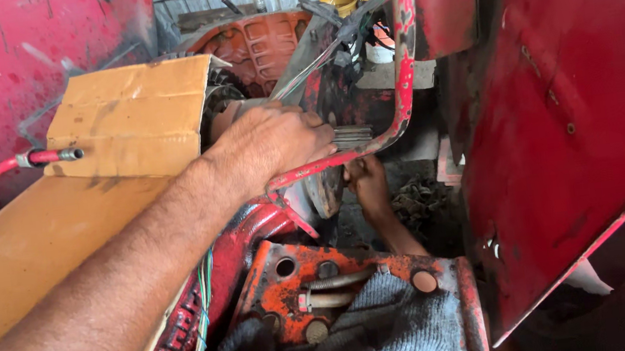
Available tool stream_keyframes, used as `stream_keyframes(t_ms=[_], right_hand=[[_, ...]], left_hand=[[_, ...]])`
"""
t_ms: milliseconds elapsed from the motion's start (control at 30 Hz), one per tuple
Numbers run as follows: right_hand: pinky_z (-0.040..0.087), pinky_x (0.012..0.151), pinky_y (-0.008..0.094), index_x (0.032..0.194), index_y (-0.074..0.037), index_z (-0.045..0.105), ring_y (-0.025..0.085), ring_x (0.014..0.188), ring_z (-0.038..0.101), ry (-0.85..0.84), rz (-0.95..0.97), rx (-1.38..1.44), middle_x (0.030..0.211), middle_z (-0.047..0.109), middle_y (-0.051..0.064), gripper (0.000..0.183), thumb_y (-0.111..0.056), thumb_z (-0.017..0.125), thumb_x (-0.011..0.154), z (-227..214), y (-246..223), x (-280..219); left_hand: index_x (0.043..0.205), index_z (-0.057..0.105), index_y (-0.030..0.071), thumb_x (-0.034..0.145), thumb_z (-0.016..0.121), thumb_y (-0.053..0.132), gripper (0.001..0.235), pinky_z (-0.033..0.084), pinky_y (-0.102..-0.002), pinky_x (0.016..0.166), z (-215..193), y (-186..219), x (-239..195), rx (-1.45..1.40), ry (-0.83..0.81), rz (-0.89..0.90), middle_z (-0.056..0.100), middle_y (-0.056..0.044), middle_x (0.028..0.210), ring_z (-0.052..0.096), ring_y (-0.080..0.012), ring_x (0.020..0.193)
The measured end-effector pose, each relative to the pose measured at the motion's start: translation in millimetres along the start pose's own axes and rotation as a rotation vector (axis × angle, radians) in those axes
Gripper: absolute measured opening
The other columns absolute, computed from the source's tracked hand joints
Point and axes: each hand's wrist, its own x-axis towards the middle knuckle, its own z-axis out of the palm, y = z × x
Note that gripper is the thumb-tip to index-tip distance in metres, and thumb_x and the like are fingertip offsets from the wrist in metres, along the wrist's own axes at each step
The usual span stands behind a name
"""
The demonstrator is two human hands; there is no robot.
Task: The person cleans and reinstalls mechanical parts into a red tractor's engine and transmission assembly using their hands and a cloth.
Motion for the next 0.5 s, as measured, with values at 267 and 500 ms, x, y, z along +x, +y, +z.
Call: stream_keyframes(t_ms=[267, 500], right_hand=[[0.032, 0.045, 0.024, 0.102, -0.009, 0.061, 0.005, 0.052, 0.040, 0.003, 0.015, 0.032, 0.070, 0.054, -0.004, 0.016, -0.025, 0.065, 0.100, 6, -7, -13], [0.035, 0.051, 0.023, 0.108, -0.009, 0.064, 0.004, 0.059, 0.046, 0.011, -0.069, -0.030, 0.073, 0.057, -0.004, 0.022, -0.028, 0.068, 0.098, 5, -1, -9]], left_hand=[[0.090, 0.069, 0.010, 0.097, 0.057, 0.029, 0.024, 0.056, -0.044, 0.080, -5, -1, -1, -0.010, -0.012, 0.024, 0.072, -0.010, 0.091, 0.072, -0.0318, 0.091], [0.092, 0.069, 0.010, 0.096, 0.057, 0.028, 0.022, 0.056, -0.044, 0.081, -5, -2, 1, -0.013, 0.001, 0.001, 0.072, -0.009, 0.093, 0.072, -0.0314, 0.091]])
